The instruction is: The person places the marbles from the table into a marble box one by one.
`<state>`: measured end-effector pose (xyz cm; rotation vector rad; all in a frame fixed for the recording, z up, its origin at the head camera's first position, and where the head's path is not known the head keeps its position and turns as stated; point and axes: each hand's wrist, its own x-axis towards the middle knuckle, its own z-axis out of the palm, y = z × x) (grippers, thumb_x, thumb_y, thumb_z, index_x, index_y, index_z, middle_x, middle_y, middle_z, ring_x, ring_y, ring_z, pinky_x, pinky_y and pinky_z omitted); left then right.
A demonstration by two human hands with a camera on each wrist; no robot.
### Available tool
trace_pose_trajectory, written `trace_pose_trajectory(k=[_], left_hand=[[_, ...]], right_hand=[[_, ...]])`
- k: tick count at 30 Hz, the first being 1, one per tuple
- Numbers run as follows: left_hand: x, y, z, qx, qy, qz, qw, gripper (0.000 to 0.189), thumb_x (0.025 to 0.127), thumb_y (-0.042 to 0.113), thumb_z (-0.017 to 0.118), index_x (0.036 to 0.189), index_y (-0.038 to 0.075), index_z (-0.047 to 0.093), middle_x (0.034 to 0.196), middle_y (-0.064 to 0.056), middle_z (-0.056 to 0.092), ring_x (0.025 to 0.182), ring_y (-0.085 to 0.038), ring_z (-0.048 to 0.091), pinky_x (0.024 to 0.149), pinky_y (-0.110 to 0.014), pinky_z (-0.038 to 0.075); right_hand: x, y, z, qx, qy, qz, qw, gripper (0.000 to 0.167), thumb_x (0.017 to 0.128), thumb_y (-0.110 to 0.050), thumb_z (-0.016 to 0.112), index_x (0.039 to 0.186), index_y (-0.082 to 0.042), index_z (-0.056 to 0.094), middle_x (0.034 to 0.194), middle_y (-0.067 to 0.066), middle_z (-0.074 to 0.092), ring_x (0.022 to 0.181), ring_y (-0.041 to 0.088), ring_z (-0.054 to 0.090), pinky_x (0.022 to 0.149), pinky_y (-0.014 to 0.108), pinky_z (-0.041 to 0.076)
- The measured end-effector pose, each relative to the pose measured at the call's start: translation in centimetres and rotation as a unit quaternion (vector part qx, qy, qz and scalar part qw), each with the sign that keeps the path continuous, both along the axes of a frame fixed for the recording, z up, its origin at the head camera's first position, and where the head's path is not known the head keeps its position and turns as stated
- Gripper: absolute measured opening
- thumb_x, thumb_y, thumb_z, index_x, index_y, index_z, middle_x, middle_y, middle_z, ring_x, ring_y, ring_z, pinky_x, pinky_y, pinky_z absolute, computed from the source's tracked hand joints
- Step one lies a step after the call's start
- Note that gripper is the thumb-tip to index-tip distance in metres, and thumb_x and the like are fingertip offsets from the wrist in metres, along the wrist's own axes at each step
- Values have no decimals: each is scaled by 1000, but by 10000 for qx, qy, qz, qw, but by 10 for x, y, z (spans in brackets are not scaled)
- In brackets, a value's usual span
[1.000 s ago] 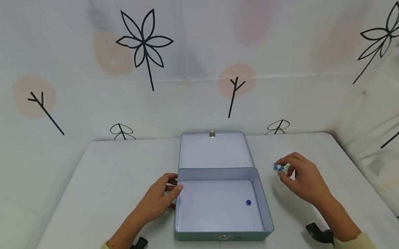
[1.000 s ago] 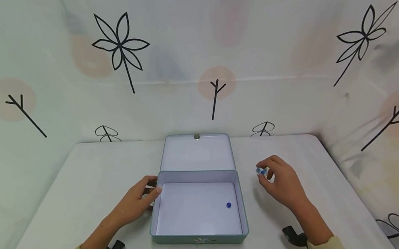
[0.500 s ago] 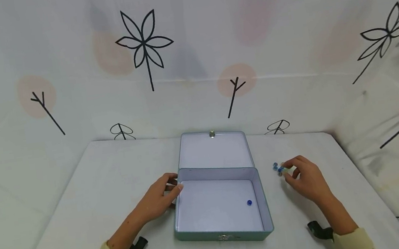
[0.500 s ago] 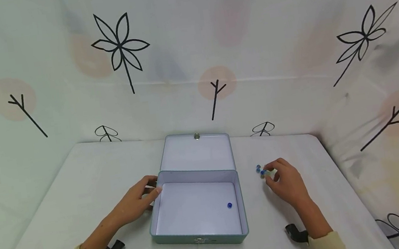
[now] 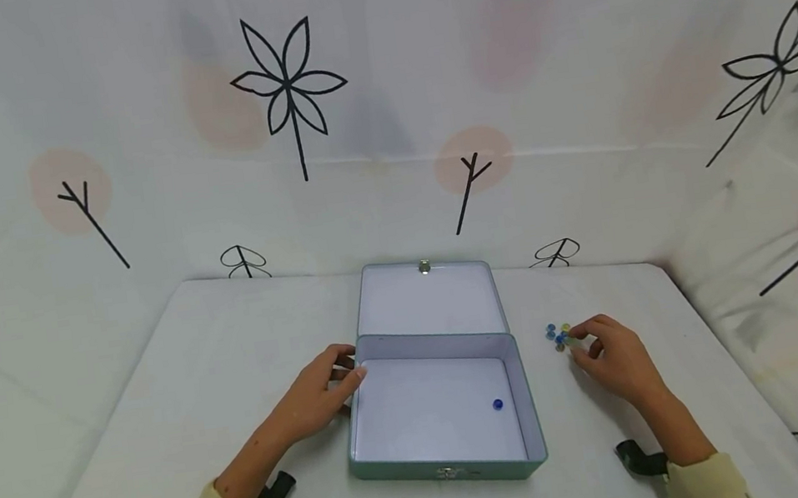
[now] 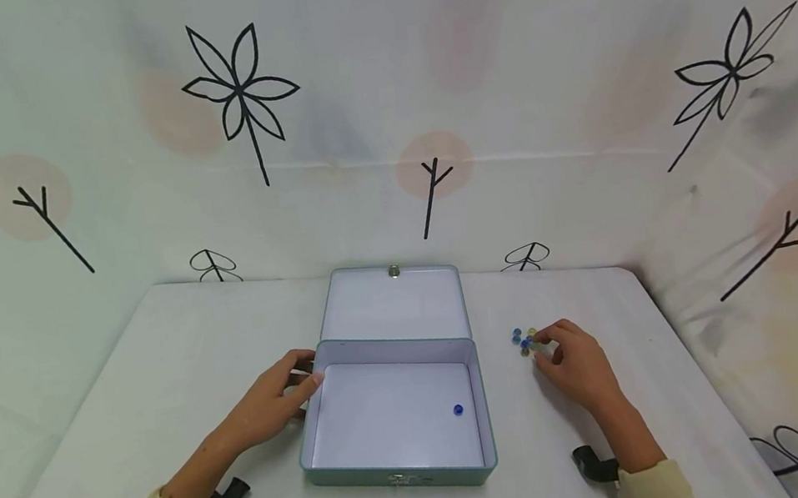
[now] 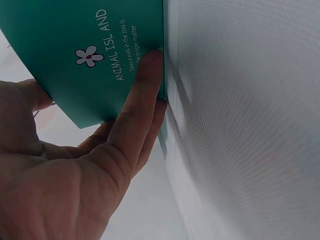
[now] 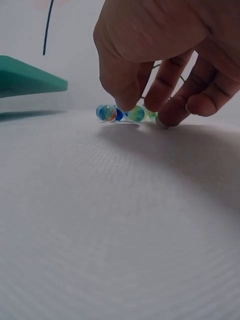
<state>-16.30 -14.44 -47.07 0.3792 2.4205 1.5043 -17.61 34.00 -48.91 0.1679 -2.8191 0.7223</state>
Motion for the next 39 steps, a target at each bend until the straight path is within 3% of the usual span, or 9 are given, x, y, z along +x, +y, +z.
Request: trace_pose_trajectory(k=[19, 31, 39], left_hand=[[1, 1, -2, -88, 19, 31, 10000, 60, 109, 42, 61, 154, 6, 46, 141, -13, 60, 132, -32, 62, 78, -32, 65], [1, 0, -2, -52, 25, 37, 10000, 60, 109, 42, 61, 154, 5, 46, 141, -14, 60, 131, -33, 62, 78, -32, 64], [1, 1, -2, -37, -1, 45, 10000, 61, 109, 42, 61, 154, 4, 46, 141, -14, 60, 132, -33, 62, 78, -32, 65]], right_hand=[[-2, 5, -5, 67, -608, -121, 9981, 15, 90, -1, 77, 105, -1, 72, 98, 10, 69, 81, 22, 59, 67, 31, 50], [-3, 4, -4, 73, -510, -82, 9986, 15, 87, -1, 77, 101, -3, 72, 97, 10, 69, 80, 22, 60, 67, 32, 51], [2, -4, 9, -51, -232, 94, 9997, 16, 88, 0, 78, 101, -5, 71, 96, 8, 69, 79, 20, 59, 59, 27, 48]])
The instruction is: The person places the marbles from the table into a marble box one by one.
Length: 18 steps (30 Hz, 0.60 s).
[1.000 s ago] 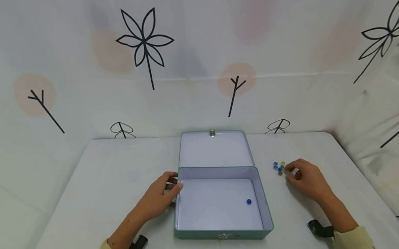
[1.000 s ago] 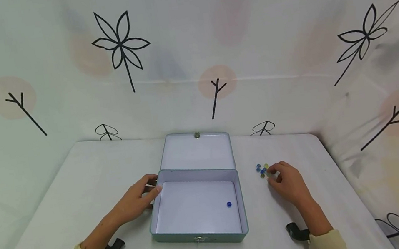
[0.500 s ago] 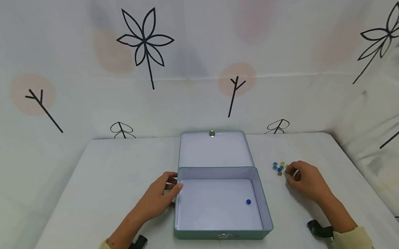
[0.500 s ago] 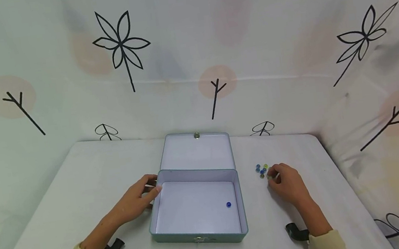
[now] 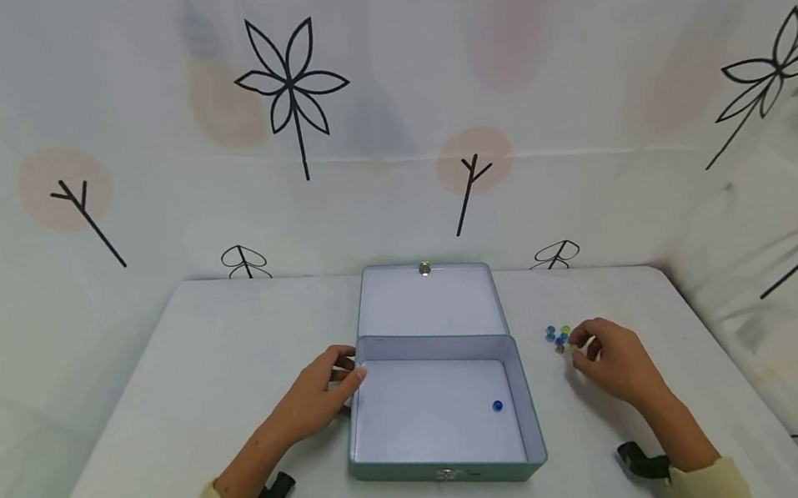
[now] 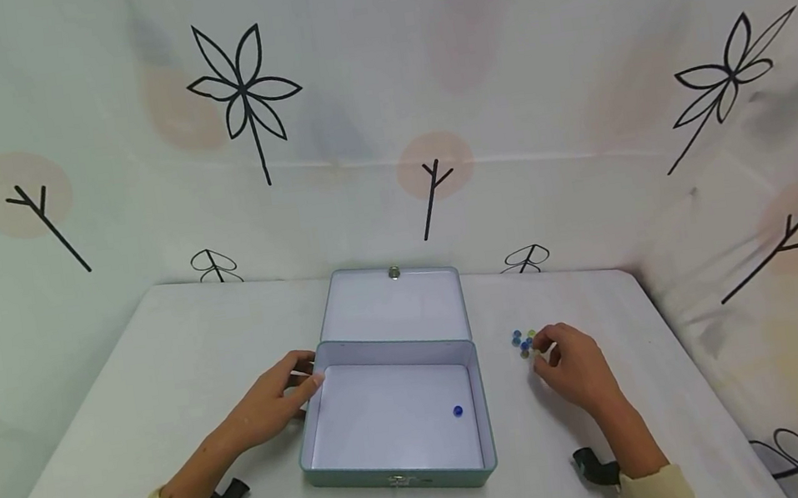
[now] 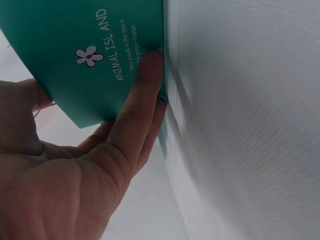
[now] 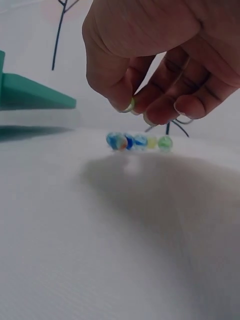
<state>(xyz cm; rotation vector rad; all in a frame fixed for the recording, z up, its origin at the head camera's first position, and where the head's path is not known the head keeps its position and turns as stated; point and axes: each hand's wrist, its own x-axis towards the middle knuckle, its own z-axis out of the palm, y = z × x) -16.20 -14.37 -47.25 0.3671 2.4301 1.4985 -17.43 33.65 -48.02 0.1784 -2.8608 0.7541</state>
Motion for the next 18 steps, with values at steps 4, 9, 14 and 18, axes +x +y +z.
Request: trace_pose_trajectory(k=[4, 9, 14, 18], left_hand=[[0, 0, 0, -27, 10, 3, 10000, 60, 109, 42, 61, 154, 4, 46, 141, -14, 60, 131, -33, 62, 77, -31, 65], [0, 0, 0, -38, 61, 1, 10000, 59, 109, 41, 61, 153, 4, 46, 141, -14, 60, 131, -33, 62, 79, -33, 65], [0, 0, 1, -39, 92, -4, 10000, 59, 109, 41, 61, 153, 4, 47, 141, -14, 60, 133, -34, 61, 80, -35, 65], [0, 0, 1, -63, 95, 6, 9999, 59, 109, 41, 62, 153, 4, 47, 141, -14, 60, 132, -33, 61, 80, -35, 65]], right_hand=[[5, -8, 10, -34, 329, 179, 9993, 16, 87, 3, 77, 99, -6, 71, 95, 6, 69, 77, 19, 59, 58, 25, 48], [12, -22, 23, -29, 687, 375, 9969, 18, 85, 4, 80, 98, -6, 73, 92, 3, 68, 76, 17, 60, 59, 25, 48], [19, -33, 32, 37, 923, 517, 9944, 20, 83, 5, 81, 98, -6, 74, 92, 1, 67, 75, 15, 59, 61, 25, 49], [25, -41, 38, 4, 1101, 680, 9916, 23, 82, 7, 81, 97, -8, 73, 93, -1, 67, 74, 13, 59, 61, 26, 51]])
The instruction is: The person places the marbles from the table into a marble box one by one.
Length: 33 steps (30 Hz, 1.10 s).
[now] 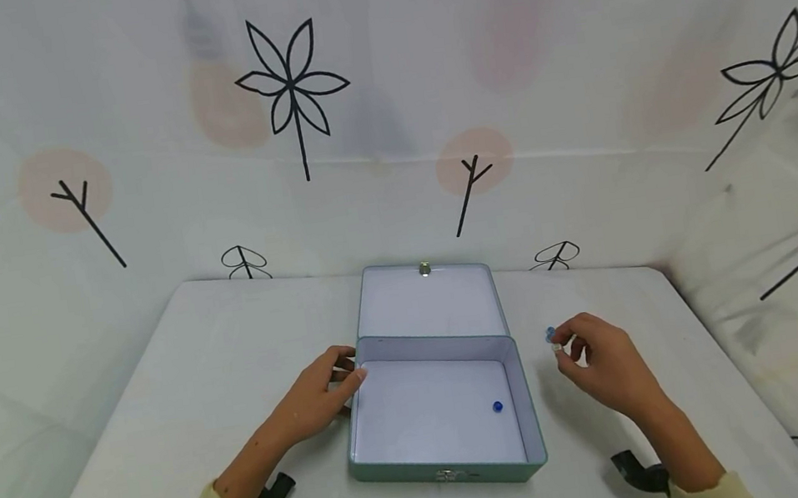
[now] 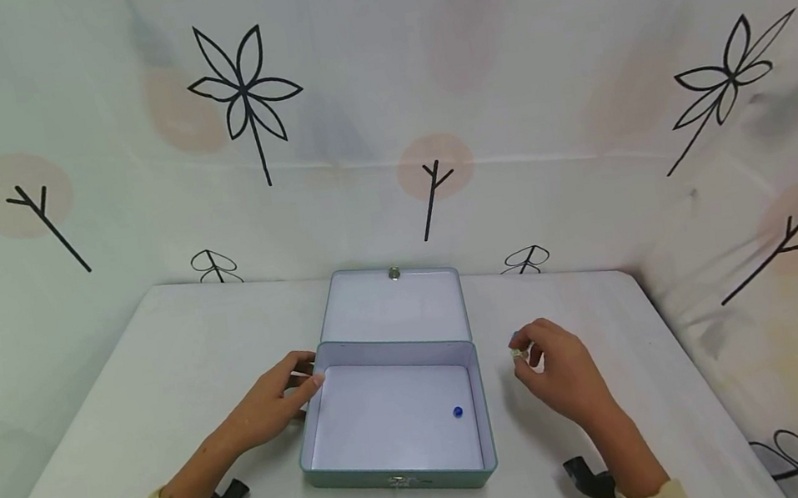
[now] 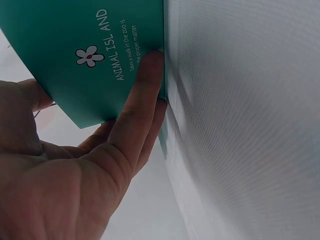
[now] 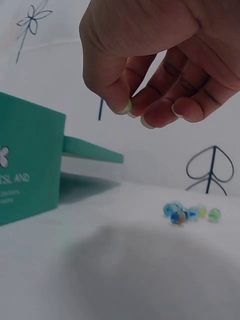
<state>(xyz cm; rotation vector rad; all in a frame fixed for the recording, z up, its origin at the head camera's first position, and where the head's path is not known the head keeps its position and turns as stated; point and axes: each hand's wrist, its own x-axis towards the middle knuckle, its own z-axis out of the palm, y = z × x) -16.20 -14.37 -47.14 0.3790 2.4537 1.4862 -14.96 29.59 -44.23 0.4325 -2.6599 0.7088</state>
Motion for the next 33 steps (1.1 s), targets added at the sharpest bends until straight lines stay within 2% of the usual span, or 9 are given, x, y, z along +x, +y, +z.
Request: trace_pose_trajectory(k=[6, 15, 22, 27, 33], left_hand=[[0, 1, 0, 53, -39, -1, 10000, 59, 109, 40, 62, 153, 4, 47, 141, -14, 60, 132, -33, 61, 80, -35, 65], [1, 1, 2, -29, 1, -3, 10000, 59, 109, 41, 61, 153, 4, 47, 141, -13, 60, 132, -33, 61, 79, -34, 65], [0, 0, 0, -11, 20, -18, 10000, 58, 109, 41, 61, 153, 5, 47, 140, -13, 60, 133, -33, 61, 80, -34, 64], [0, 0, -1, -9, 53, -20, 10000, 58, 109, 41, 61, 153, 5, 48, 139, -13, 61, 132, -33, 61, 80, -34, 64], [0, 1, 0, -44, 68, -21, 10000, 58, 109, 40, 61, 153, 5, 48, 139, -13, 61, 132, -32, 62, 80, -34, 64]], right_hand=[[7, -11, 8, -11, 175, 275, 9995, 27, 81, 8, 83, 96, -12, 72, 93, -5, 67, 74, 11, 59, 61, 26, 53], [17, -30, 15, -29, 101, 517, 9986, 32, 80, 8, 84, 99, -16, 73, 95, -9, 65, 77, 10, 58, 63, 28, 55], [24, -41, 17, -23, 77, 771, 9970, 33, 80, 6, 85, 100, -17, 72, 95, -9, 65, 78, 9, 56, 63, 27, 54], [27, -48, 17, -13, 25, 927, 9957, 37, 80, 6, 85, 99, -22, 71, 95, -14, 64, 78, 7, 56, 61, 23, 51], [33, -57, 16, -47, -93, 1101, 9939, 37, 80, 6, 85, 99, -22, 71, 96, -17, 63, 79, 6, 54, 60, 20, 47]])
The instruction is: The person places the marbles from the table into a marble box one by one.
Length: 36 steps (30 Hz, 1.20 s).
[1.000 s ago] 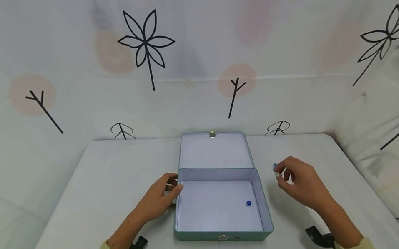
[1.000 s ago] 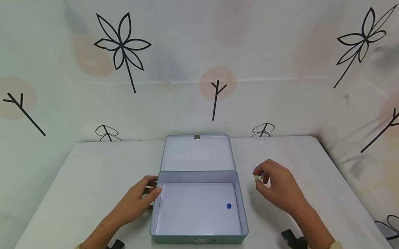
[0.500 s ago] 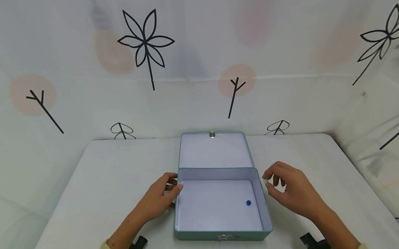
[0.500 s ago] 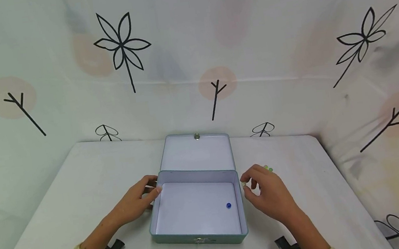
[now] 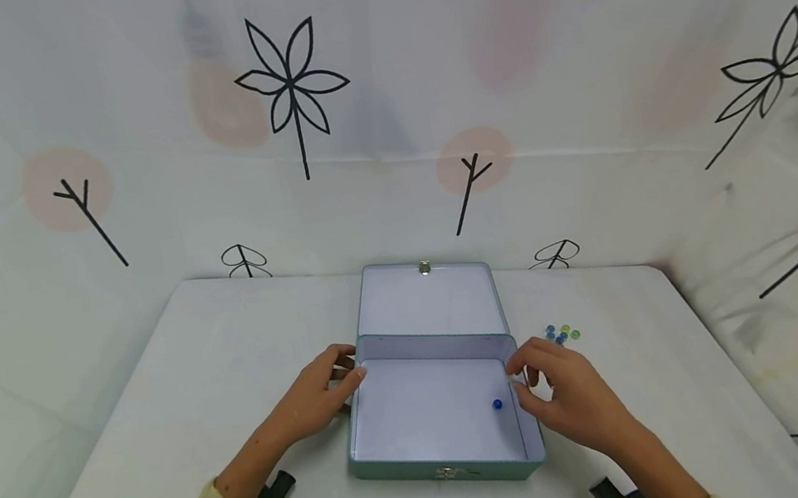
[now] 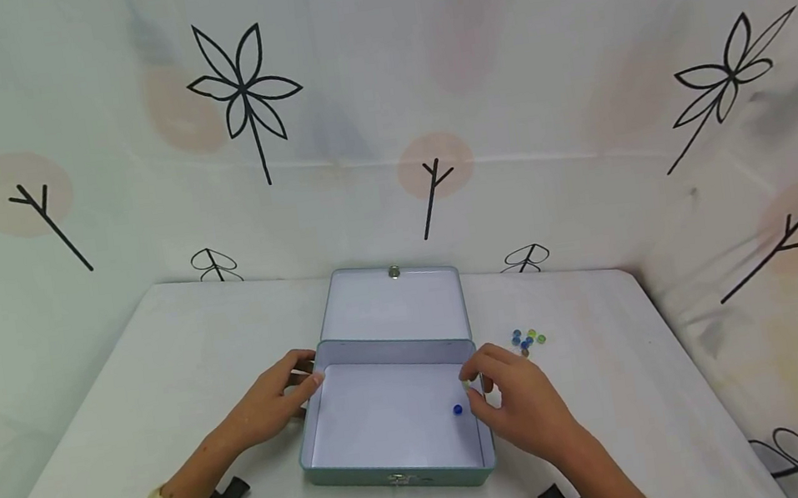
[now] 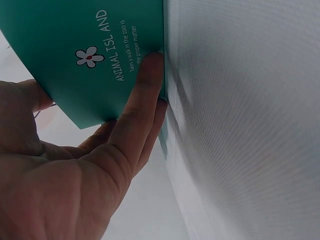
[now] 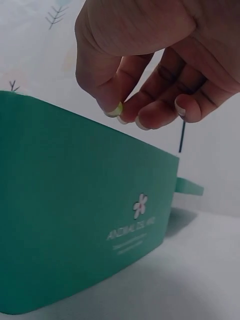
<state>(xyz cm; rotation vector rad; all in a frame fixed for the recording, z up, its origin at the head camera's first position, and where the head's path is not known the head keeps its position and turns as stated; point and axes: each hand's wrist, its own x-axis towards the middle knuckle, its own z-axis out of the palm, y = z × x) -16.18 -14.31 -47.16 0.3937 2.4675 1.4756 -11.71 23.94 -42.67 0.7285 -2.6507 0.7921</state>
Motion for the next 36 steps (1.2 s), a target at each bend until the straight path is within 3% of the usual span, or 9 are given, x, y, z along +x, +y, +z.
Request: trace_pose_trajectory(k=[7, 14, 27, 36], left_hand=[[0, 0, 0, 9, -19, 10, 10000, 58, 109, 40, 61, 153, 5, 47, 140, -13, 61, 132, -33, 61, 81, -34, 64], [0, -1, -2, 22, -46, 12, 10000, 58, 109, 41, 61, 153, 4, 47, 140, -13, 61, 133, -33, 61, 81, -35, 64], [1, -1, -2, -14, 40, -22, 10000, 59, 109, 42, 61, 153, 4, 47, 140, -13, 61, 132, -33, 61, 82, -35, 64], [1, -1, -2, -7, 2, -32, 10000, 60, 109, 43, 61, 153, 5, 47, 140, -13, 60, 132, -32, 61, 82, -34, 64]], right_hand=[[5, -9, -2, -101, -52, 341, 9994, 40, 78, 6, 87, 98, -24, 70, 100, -17, 65, 80, 5, 56, 63, 22, 52], [6, -10, 0, -76, 4, 351, 9994, 39, 79, 2, 88, 99, -26, 68, 100, -14, 65, 80, 5, 55, 62, 20, 50], [-5, 13, 6, -212, 452, -79, 9987, 35, 79, 6, 85, 99, -21, 72, 98, -16, 64, 77, 8, 56, 60, 23, 49], [-19, 29, -3, -227, 622, -382, 9971, 32, 81, 6, 84, 101, -17, 74, 97, -11, 65, 76, 10, 57, 61, 20, 47]])
